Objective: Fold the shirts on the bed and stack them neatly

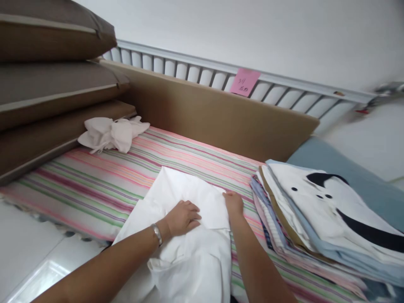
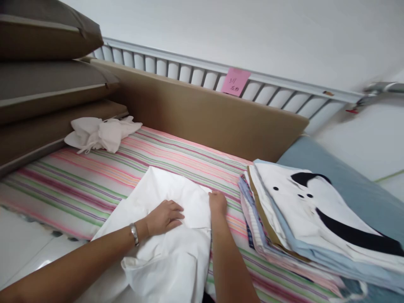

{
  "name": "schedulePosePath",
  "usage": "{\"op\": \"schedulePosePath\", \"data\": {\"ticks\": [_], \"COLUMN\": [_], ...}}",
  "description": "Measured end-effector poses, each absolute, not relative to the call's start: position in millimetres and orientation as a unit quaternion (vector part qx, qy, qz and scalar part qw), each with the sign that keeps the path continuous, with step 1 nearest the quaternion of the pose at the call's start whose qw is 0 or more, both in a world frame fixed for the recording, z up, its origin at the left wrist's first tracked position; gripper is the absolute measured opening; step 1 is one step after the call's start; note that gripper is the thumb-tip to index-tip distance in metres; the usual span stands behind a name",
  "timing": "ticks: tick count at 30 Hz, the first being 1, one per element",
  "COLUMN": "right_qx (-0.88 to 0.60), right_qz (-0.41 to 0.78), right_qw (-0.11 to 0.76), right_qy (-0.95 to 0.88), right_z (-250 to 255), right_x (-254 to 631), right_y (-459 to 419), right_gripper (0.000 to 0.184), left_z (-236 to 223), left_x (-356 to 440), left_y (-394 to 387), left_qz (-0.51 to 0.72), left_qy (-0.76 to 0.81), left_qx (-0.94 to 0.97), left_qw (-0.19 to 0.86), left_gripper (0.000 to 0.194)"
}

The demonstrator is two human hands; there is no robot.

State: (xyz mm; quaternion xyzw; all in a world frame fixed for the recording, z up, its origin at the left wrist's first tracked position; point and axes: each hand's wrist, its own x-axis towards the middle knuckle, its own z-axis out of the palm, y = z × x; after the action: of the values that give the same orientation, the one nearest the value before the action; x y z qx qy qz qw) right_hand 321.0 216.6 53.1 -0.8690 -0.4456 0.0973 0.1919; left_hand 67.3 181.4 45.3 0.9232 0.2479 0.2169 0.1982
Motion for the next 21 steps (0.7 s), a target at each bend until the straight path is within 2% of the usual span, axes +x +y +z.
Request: {"op": "schedulePosePath", "data": {"ticks": [5, 8, 10, 14, 18, 21], "right_qx": [-0.856, -0.781, -0.715, -0.703, -0.705, -0.697], "right_qz": [0.079, 0.012, -0.036, -0.041, -0.048, -0.026], "right_qw": [0.203, 0.214, 0.188, 0.088, 0.054, 0.052], "right_qy": [-0.469, -0.586, -0.672, -0.704, -0.706, -0.714], "right_z": [57.5, 59.9, 51.5, 22.2, 10.5, 15.7], "right_x": [311.7, 294.1, 282.3, 272.0, 275.0, 279.0], "right_y": [209.3, 184.8, 162.5, 127.8, 124.7, 126.4], "right_gripper": [0.037, 0.052, 0.057, 0.052, 0.05, 0.049], "left_z": [47.1, 58.7, 63.6, 52.3, 41.3, 52.8], "left_x": [68.8, 61.5, 48.8, 16.5, 4.1, -2.2], "left_y": [181.5, 196.0, 214.2, 251.2, 263.8, 257.9], "left_qz": [0.215, 0.214, 0.212, 0.13, 0.078, 0.05], "left_qy": [0.242, 0.251, 0.311, 0.477, 0.492, 0.49], "left_qx": [0.927, 0.926, 0.912, 0.862, 0.859, 0.856], "left_qw": [0.191, 0.186, 0.163, 0.111, 0.115, 0.157], "left_gripper": [0.034, 0.04, 0.044, 0.055, 0.062, 0.061]}}
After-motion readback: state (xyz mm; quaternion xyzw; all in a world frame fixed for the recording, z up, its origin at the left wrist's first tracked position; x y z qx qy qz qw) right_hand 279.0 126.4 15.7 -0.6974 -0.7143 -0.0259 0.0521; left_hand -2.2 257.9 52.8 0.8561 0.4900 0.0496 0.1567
